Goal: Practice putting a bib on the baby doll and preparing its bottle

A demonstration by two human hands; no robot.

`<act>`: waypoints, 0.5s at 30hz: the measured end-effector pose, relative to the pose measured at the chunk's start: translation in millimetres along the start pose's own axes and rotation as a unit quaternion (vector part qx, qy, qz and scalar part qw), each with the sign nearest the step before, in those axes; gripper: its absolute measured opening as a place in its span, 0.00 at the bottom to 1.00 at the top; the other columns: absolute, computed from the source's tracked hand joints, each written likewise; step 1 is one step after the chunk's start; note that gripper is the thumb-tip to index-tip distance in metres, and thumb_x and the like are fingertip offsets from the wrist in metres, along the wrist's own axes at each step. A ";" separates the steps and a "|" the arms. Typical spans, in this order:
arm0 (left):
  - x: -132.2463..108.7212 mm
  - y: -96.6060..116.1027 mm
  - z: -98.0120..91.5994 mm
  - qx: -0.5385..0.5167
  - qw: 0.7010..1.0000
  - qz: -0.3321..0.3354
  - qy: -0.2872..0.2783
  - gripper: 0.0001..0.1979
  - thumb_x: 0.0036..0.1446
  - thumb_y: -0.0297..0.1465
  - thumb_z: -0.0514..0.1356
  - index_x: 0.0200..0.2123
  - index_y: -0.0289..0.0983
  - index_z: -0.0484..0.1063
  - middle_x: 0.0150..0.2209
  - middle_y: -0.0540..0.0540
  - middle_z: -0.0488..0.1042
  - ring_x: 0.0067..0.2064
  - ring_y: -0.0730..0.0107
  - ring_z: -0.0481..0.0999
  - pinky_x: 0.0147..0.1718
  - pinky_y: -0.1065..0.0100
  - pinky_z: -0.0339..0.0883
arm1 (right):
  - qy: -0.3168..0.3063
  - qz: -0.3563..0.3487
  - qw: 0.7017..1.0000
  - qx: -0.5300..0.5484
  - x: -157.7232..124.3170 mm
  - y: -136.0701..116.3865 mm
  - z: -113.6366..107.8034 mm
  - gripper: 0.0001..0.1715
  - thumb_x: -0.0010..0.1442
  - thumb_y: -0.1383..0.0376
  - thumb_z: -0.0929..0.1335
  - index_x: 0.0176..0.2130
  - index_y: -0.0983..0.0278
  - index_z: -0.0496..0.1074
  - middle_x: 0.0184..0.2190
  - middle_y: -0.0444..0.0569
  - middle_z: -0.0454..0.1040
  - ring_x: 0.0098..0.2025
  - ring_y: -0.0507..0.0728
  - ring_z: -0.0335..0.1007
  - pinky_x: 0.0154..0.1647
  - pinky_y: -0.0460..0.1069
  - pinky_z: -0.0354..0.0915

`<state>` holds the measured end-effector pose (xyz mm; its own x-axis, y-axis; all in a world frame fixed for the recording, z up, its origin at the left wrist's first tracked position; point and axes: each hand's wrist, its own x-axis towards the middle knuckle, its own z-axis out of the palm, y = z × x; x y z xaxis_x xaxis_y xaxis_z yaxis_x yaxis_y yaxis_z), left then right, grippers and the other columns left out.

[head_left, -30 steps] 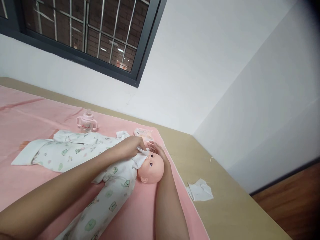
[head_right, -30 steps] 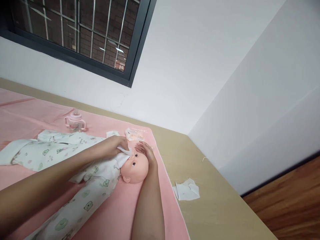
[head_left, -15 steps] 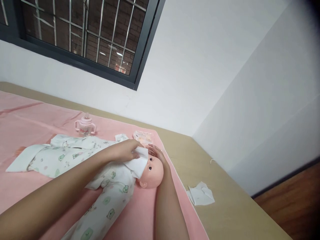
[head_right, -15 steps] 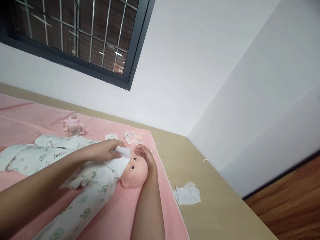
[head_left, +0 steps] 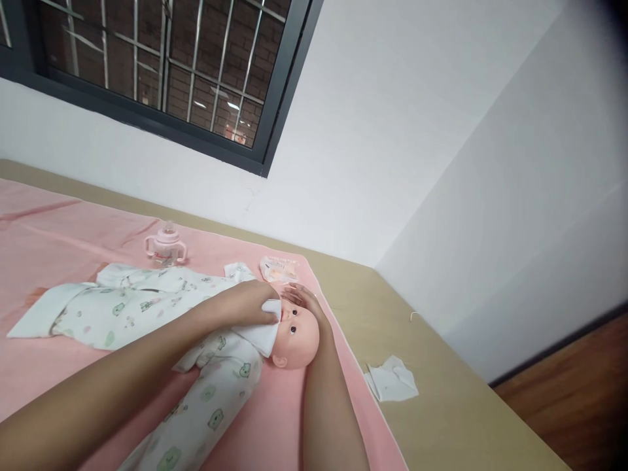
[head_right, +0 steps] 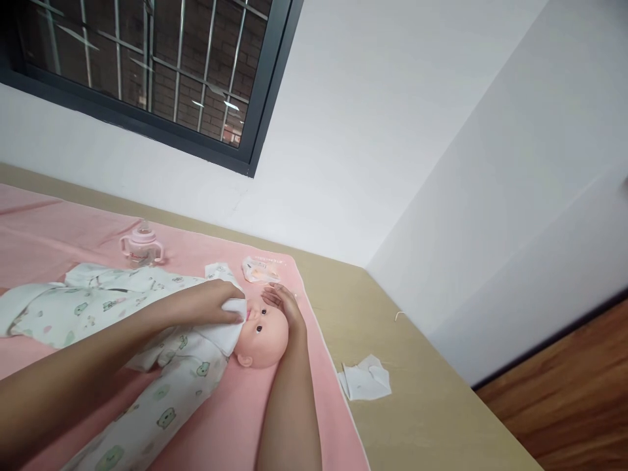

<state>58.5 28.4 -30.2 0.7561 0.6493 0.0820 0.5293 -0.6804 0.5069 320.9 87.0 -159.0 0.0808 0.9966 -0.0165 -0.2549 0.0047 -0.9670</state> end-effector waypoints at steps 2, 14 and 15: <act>1.2 1.2 2.8 0.013 1.000 -0.008 0.011 0.05 0.50 0.31 0.56 0.25 0.38 0.64 0.28 0.49 0.74 0.30 0.65 0.72 0.25 0.68 0.54 | -0.003 -0.001 1.000 -0.001 0.7 0.2 -0.2 0.18 0.49 0.58 0.75 0.40 0.60 0.75 0.40 0.50 0.79 0.49 0.61 0.75 0.58 0.58 0.64; 10.7 -12.1 12.3 0.062 0.997 0.002 0.051 0.05 0.49 0.28 0.57 0.24 0.38 0.62 0.32 0.46 0.75 0.36 0.58 0.74 0.28 0.67 0.55 | -0.003 0.001 1.000 0.008 7.1 7.7 -6.5 0.17 0.47 0.56 0.74 0.38 0.56 0.74 0.36 0.47 0.79 0.49 0.64 0.75 0.55 0.61 0.66; 11.2 -13.0 12.9 0.062 0.997 0.004 0.052 0.05 0.49 0.28 0.57 0.24 0.38 0.62 0.32 0.46 0.75 0.36 0.58 0.74 0.29 0.67 0.55 | -0.003 0.001 1.000 0.008 7.2 7.7 -6.5 0.17 0.47 0.56 0.74 0.38 0.56 0.74 0.36 0.48 0.79 0.49 0.64 0.75 0.55 0.61 0.66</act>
<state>65.0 40.1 -46.9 0.7192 0.6718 0.1771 0.5722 -0.7174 0.3974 325.8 93.7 -168.2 0.0739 0.9971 -0.0175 -0.2713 0.0032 -0.9625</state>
